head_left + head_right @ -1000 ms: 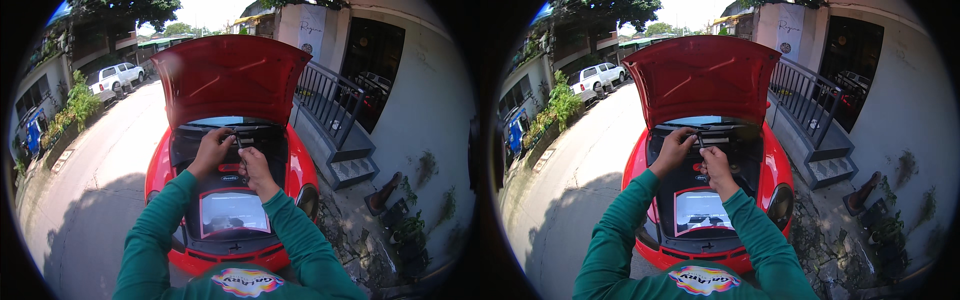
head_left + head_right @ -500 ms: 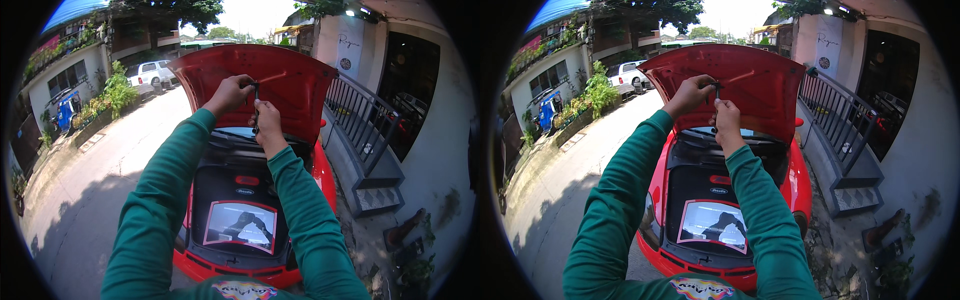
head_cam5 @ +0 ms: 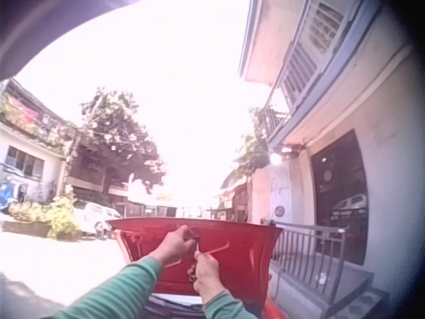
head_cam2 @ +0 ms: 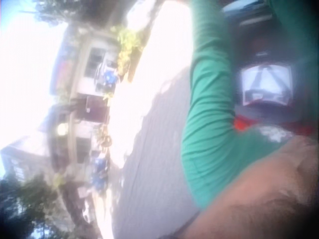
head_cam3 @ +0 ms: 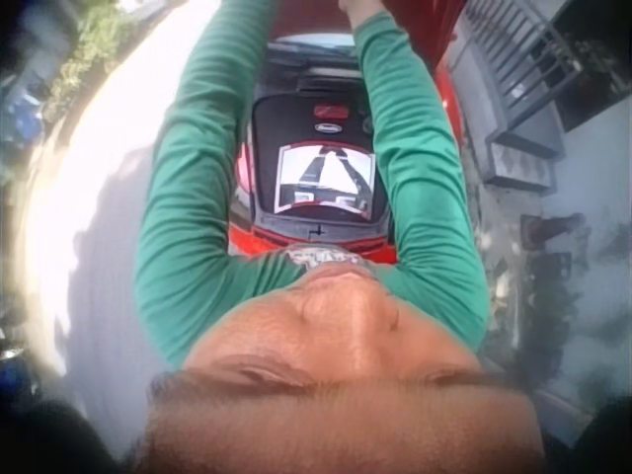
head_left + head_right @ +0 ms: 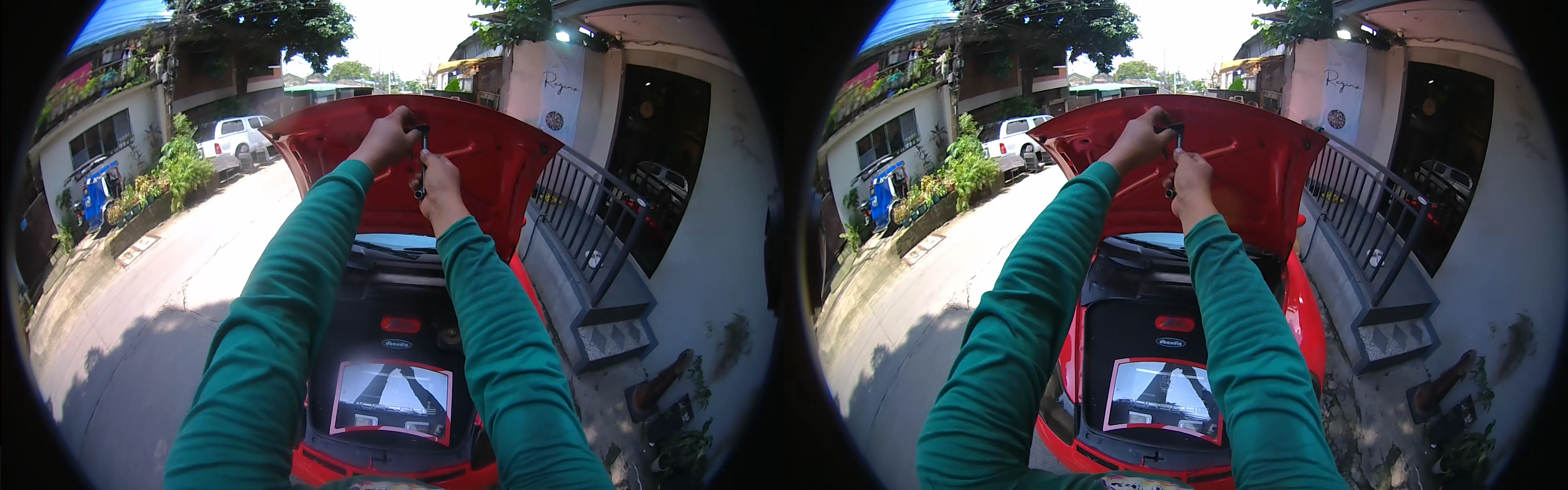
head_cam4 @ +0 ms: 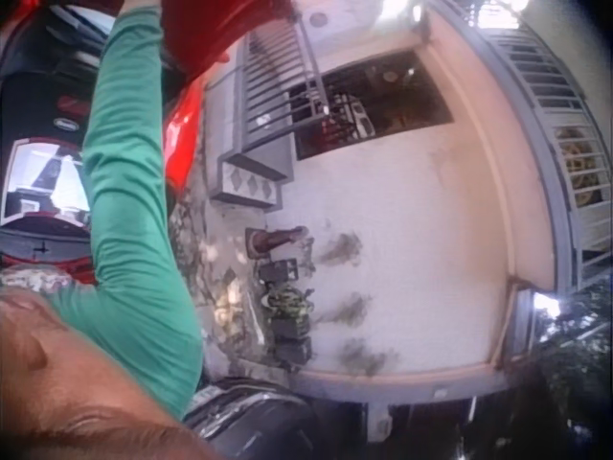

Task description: The person uses a socket wrench to remove a bolt from the underside of the open hood of a red Porsche. They then walk into a garage to retrieve a replacement bolt from a shelf and return to the car to install it.

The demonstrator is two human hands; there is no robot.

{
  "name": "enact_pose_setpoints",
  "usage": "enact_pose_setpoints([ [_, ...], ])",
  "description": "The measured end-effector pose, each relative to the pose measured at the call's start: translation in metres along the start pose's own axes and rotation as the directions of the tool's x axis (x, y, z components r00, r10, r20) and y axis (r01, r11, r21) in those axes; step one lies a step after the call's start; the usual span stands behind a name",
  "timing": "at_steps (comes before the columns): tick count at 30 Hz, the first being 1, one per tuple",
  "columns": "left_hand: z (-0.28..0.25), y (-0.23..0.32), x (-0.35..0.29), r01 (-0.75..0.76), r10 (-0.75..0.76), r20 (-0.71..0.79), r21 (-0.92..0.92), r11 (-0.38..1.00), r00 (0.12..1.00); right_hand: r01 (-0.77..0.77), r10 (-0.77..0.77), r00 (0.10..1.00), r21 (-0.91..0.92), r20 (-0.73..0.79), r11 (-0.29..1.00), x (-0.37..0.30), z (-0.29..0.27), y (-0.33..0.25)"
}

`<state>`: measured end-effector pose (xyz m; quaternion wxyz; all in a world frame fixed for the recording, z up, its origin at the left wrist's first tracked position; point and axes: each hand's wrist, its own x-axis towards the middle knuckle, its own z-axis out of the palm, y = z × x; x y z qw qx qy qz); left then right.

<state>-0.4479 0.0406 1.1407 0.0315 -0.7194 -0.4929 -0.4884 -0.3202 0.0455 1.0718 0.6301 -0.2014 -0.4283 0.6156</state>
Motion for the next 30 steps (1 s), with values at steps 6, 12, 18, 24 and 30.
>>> enact_pose_setpoints([
  [6,-0.003,-0.018,0.017,-0.02,0.028,-0.066,0.125,0.992,0.997,0.0,0.0,1.0,0.008,0.014,1.0,0.023,0.008,0.008],
  [12,-0.01,-0.035,0.016,-0.047,0.053,-0.098,0.062,0.997,0.994,0.002,-0.001,1.0,-0.026,0.011,1.0,0.023,0.017,0.017],
  [18,-0.016,-0.041,0.014,-0.101,0.099,-0.144,-0.002,0.995,0.985,0.056,-0.056,0.998,-0.026,-0.006,0.998,0.027,0.025,0.022],
  [24,-0.017,-0.05,0.011,-0.079,0.076,-0.15,-0.016,0.997,0.986,0.073,-0.075,0.997,-0.06,-0.021,0.996,0.026,0.03,0.028],
  [30,-0.022,-0.048,0.009,-0.022,0.012,-0.16,-0.055,0.998,0.987,0.048,-0.052,0.998,-0.095,-0.039,0.994,0.022,0.036,0.023],
])
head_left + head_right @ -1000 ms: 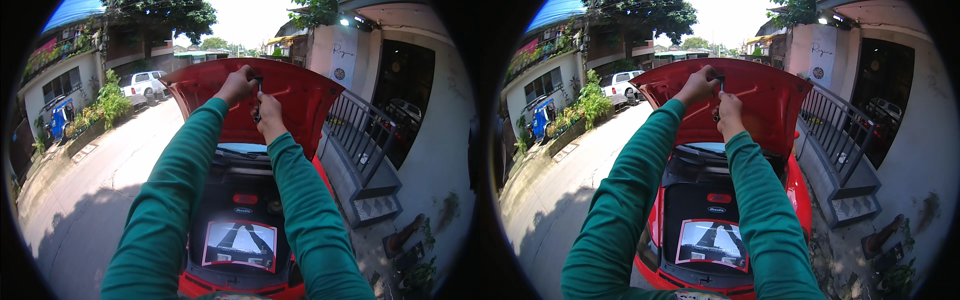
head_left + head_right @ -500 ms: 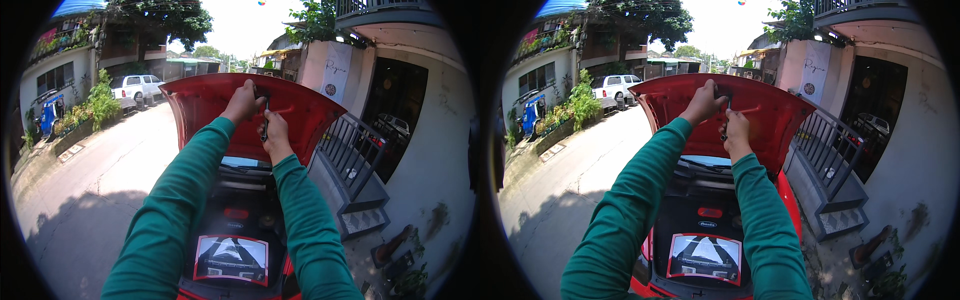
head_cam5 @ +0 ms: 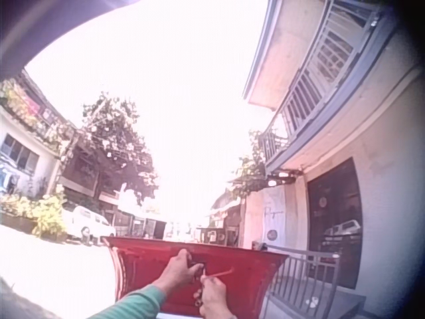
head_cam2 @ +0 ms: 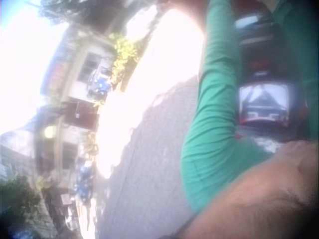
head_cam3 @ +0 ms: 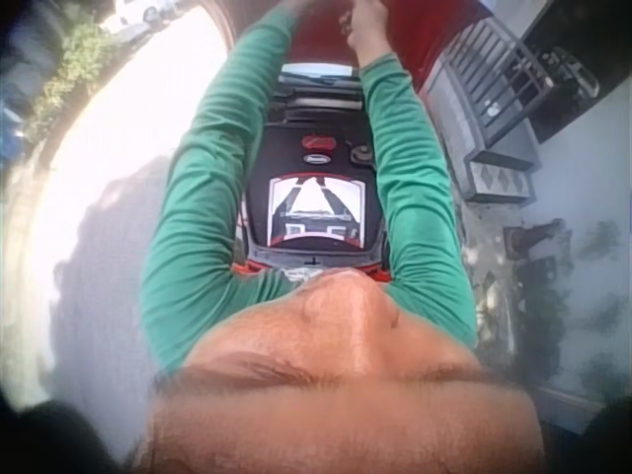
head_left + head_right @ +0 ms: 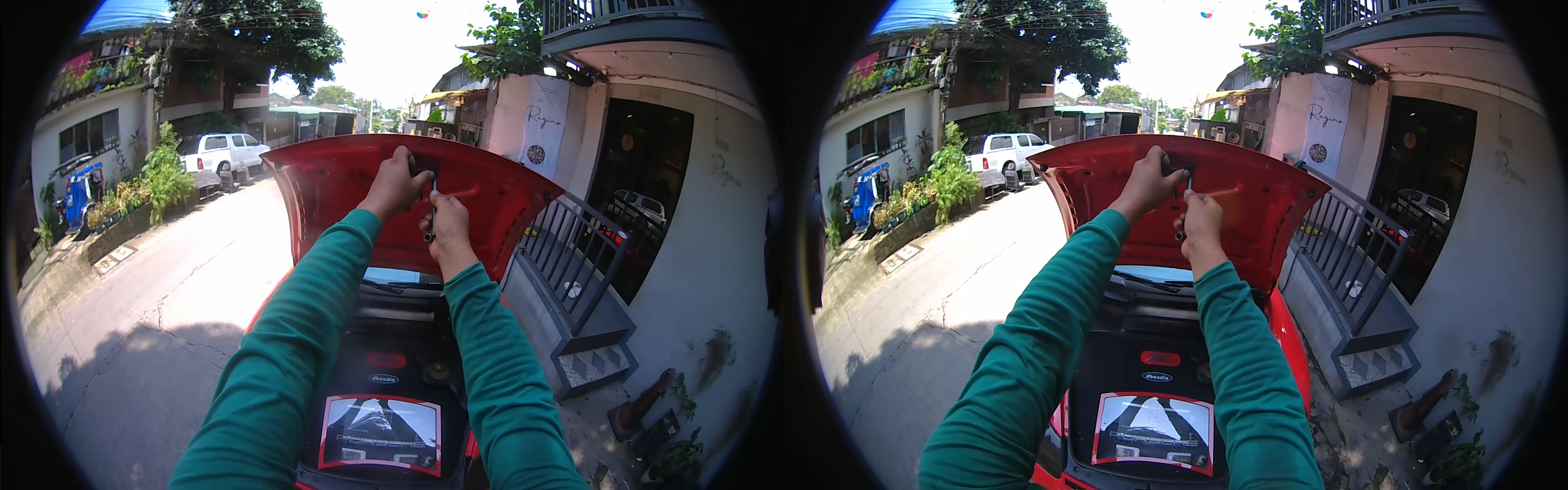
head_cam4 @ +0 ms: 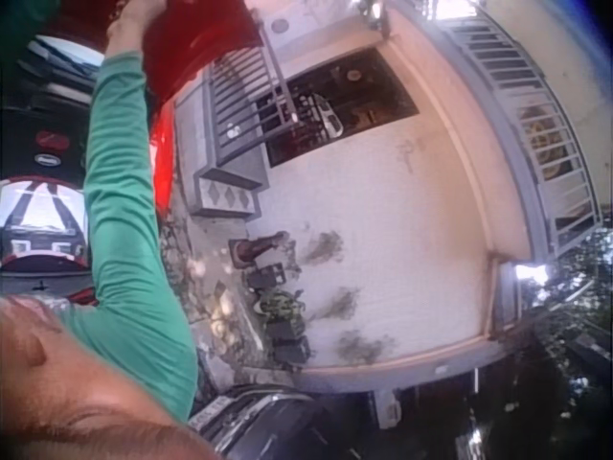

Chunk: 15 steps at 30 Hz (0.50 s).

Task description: The person uses a socket wrench to remove a bolt from the underside of the open hood of a red Porsche. They then walk into a garage to retrieve a replacement bolt from a shelf and return to the car to install it.

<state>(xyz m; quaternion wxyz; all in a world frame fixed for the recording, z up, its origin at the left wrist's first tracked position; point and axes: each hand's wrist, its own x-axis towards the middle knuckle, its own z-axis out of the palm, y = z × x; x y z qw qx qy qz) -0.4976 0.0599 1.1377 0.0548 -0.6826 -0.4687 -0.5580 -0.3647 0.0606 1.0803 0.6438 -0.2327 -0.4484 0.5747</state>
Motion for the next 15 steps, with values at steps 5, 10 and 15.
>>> enact_pose_setpoints([
  [5,0.004,0.012,0.002,0.115,-0.118,-0.022,-0.112,0.987,0.993,-0.031,0.031,1.0,0.051,-0.005,0.998,0.009,0.003,-0.012],
  [10,0.014,-0.005,0.003,0.194,-0.21,-0.051,-0.219,0.956,0.976,-0.102,0.102,0.995,-0.038,-0.019,0.994,0.008,0.005,-0.016],
  [15,0.019,-0.037,0.01,0.153,-0.167,0.027,-0.559,0.815,0.986,-0.165,0.166,0.986,-0.05,0.028,0.985,0.012,0.007,-0.025],
])
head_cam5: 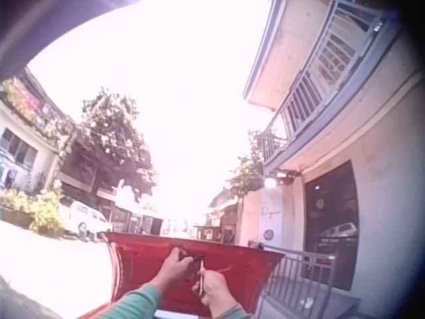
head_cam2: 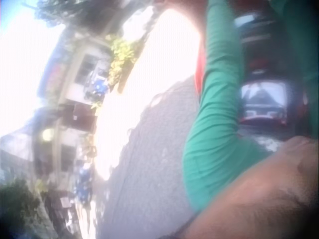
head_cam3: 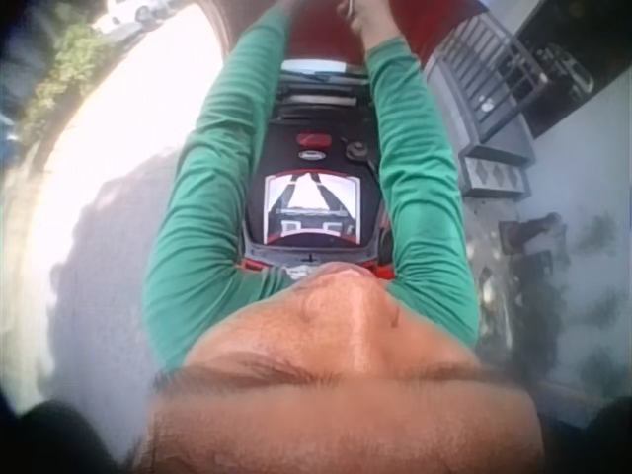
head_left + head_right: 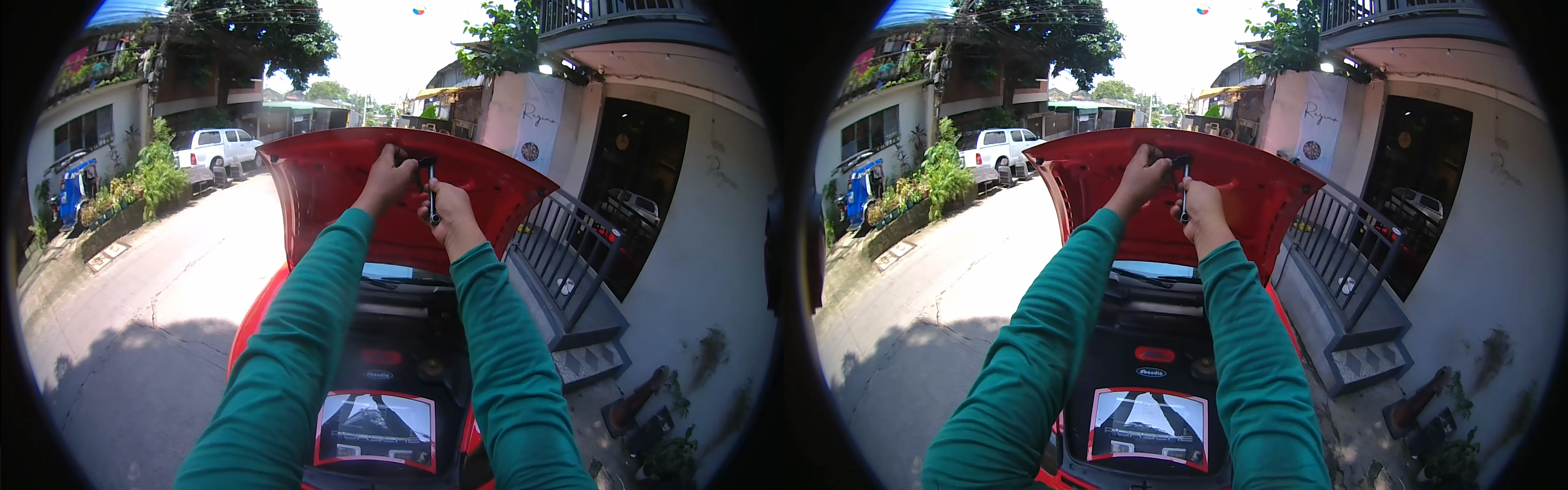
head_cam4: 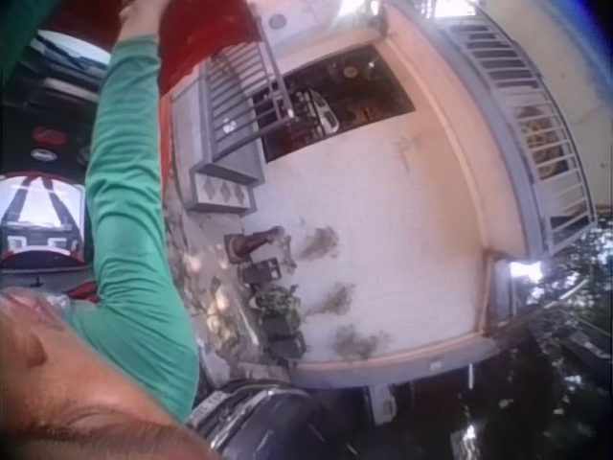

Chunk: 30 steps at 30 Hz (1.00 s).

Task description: The person uses a socket wrench to remove a bolt from the underside of the open hood of a red Porsche. They then walk into a garage to retrieve a replacement bolt from a shelf and return to the car to install it.

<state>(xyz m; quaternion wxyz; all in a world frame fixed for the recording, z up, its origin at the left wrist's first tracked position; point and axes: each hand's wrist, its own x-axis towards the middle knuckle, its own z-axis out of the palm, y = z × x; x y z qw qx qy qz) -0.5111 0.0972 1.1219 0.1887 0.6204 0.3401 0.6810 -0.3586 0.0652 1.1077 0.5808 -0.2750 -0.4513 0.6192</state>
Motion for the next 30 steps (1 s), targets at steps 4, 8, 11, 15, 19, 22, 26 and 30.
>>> enact_pose_setpoints([
  [4,-0.006,-0.008,-0.002,-0.134,0.133,0.037,0.029,0.991,0.99,-0.044,0.043,0.999,0.052,0.017,0.998,0.002,-0.001,-0.002],
  [8,-0.006,-0.011,-0.002,-0.171,0.169,0.021,0.145,0.975,0.985,-0.031,0.029,0.999,0.059,0.038,0.998,0.0,-0.002,-0.002],
  [11,-0.009,-0.015,0.003,-0.174,0.177,0.006,0.205,0.963,0.984,0.017,-0.019,0.999,0.054,0.038,0.998,0.003,0.002,0.001],
  [15,-0.009,-0.014,0.004,-0.18,0.186,-0.004,0.233,0.956,0.983,0.079,-0.08,0.996,-0.025,-0.031,0.997,0.003,0.005,-0.002],
  [19,-0.015,-0.016,0.0,-0.171,0.17,0.023,0.225,0.959,0.985,0.084,-0.09,0.995,-0.154,-0.031,0.984,-0.001,0.005,0.0],
  [22,-0.016,-0.018,0.0,-0.183,0.182,0.024,0.186,0.965,0.983,0.09,-0.082,0.996,-0.22,0.045,0.971,0.004,0.0,-0.002],
  [26,-0.02,-0.023,0.002,-0.205,0.206,0.019,0.195,0.959,0.978,0.061,-0.052,0.998,-0.303,0.039,0.951,0.008,-0.001,-0.006],
  [30,-0.018,-0.023,0.0,-0.2,0.203,0.003,0.176,0.964,0.979,0.034,-0.028,0.999,-0.373,0.022,0.927,0.008,0.002,-0.009],
])
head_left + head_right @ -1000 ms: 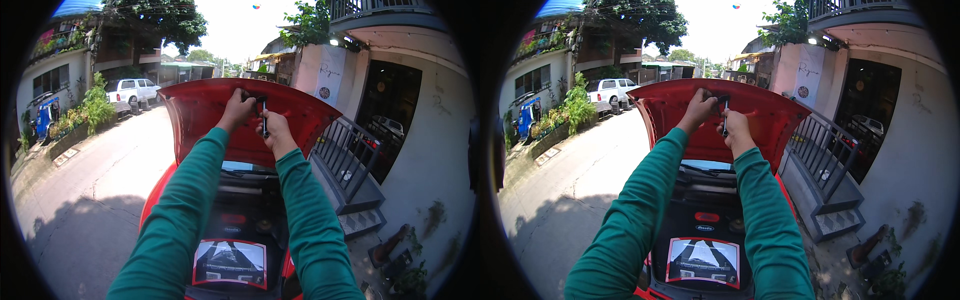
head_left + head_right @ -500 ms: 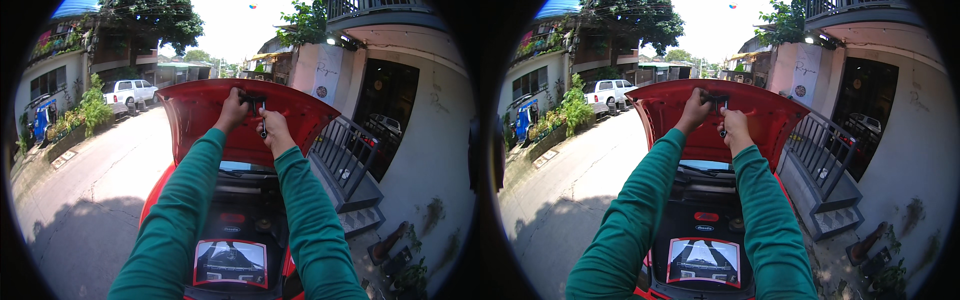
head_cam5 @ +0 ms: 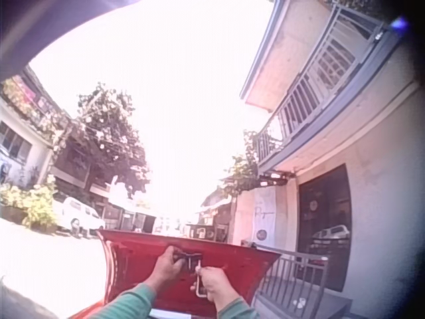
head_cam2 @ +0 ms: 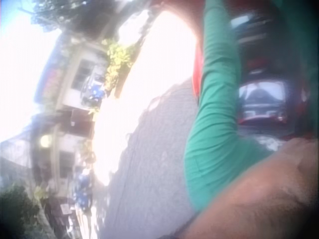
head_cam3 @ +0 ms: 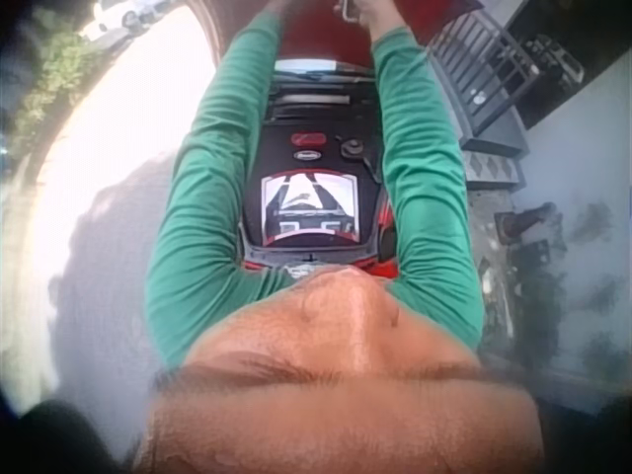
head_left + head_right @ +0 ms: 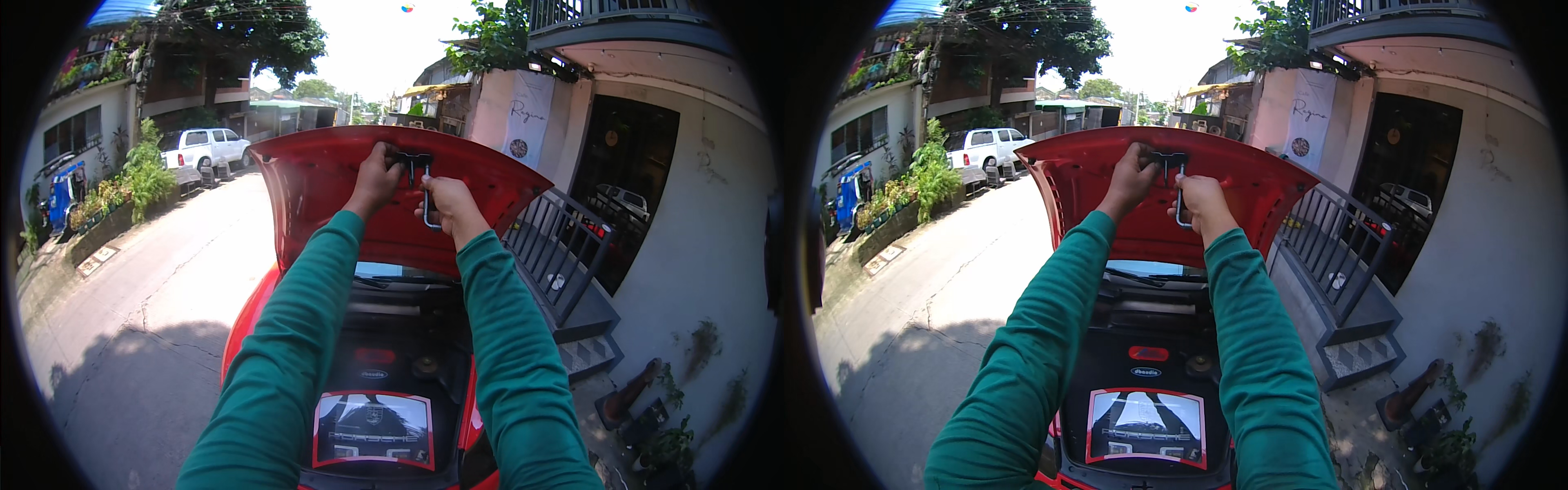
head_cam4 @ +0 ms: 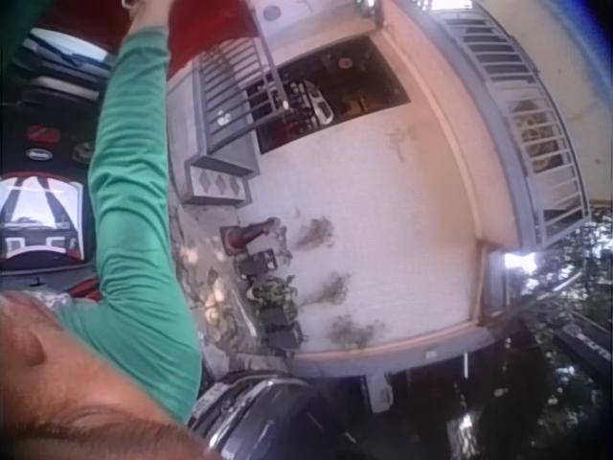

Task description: The person uses a socket wrench to remove a bolt from the underside of the open hood of a red Porsche. They then walk into a garage to retrieve a replacement bolt from a shelf and return to the car to install it.

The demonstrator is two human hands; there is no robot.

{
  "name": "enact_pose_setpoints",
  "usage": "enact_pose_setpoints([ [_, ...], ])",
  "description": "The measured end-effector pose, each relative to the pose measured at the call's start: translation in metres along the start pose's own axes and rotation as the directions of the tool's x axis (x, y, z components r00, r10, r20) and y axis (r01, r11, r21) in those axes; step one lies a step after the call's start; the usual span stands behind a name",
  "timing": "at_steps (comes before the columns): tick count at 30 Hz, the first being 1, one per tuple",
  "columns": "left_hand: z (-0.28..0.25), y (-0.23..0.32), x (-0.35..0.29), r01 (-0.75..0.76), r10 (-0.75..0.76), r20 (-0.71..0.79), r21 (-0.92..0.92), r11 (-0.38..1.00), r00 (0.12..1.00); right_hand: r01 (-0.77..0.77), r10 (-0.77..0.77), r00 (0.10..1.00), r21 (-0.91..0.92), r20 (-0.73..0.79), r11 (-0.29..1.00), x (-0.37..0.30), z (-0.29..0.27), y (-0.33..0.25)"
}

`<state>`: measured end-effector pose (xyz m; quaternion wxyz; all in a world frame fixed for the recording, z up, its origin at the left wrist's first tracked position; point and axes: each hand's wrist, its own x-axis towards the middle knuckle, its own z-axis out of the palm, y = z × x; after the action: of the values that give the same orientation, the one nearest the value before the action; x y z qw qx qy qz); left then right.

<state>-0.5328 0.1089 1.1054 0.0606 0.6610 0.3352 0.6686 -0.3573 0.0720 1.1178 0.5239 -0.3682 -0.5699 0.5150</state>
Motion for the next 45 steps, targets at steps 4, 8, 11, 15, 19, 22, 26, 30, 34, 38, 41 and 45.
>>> enact_pose_setpoints([
  [4,0.005,0.005,-0.002,0.002,-0.004,-0.074,-0.033,0.999,0.997,-0.08,0.084,0.996,0.083,-0.041,0.993,0.003,0.004,-0.002],
  [8,0.011,0.011,-0.001,0.011,-0.012,-0.121,-0.006,1.0,0.993,-0.065,0.078,0.996,0.243,-0.044,0.968,0.009,0.003,-0.002],
  [11,0.017,0.017,-0.003,-0.013,0.019,-0.166,0.033,0.999,0.986,-0.018,0.043,0.996,0.284,-0.081,0.959,0.011,0.007,0.001],
  [15,0.017,0.015,-0.003,0.0,0.011,-0.196,0.057,0.998,0.98,-0.033,0.057,0.996,0.309,-0.07,0.951,0.01,0.008,0.003],
  [19,0.021,0.019,-0.005,0.005,0.021,-0.29,0.089,0.996,0.957,-0.035,0.05,0.998,0.33,-0.039,0.943,0.009,0.006,0.003],
  [22,0.022,0.025,-0.008,0.064,-0.007,-0.338,0.158,0.985,0.941,-0.033,0.059,0.996,0.322,-0.072,0.946,0.007,0.006,0.001],
  [26,0.015,0.025,-0.01,0.138,-0.057,-0.288,0.27,0.953,0.956,-0.029,0.054,0.997,0.351,-0.06,0.936,0.007,0.005,0.001],
  [30,0.014,0.034,-0.011,0.226,-0.194,-0.178,0.177,0.958,0.965,0.001,0.017,0.999,0.34,-0.049,0.94,0.002,0.004,-0.001],
  [34,0.014,0.042,-0.008,0.332,-0.324,-0.098,0.084,0.939,0.941,0.035,-0.008,0.996,0.307,-0.088,0.951,0.004,0.008,0.002],
  [38,0.007,0.034,0.006,0.384,-0.382,-0.05,0.054,0.922,0.923,0.078,-0.055,0.994,0.268,-0.094,0.96,0.003,0.008,0.004],
  [41,0.011,0.039,0.004,0.436,-0.436,-0.01,-0.024,0.9,0.9,0.078,-0.053,0.993,0.247,-0.105,0.966,0.001,0.005,0.006],
  [45,0.013,0.035,0.003,0.429,-0.428,-0.073,-0.011,0.903,0.901,0.068,-0.041,0.994,0.259,-0.106,0.964,-0.001,0.008,0.004],
])
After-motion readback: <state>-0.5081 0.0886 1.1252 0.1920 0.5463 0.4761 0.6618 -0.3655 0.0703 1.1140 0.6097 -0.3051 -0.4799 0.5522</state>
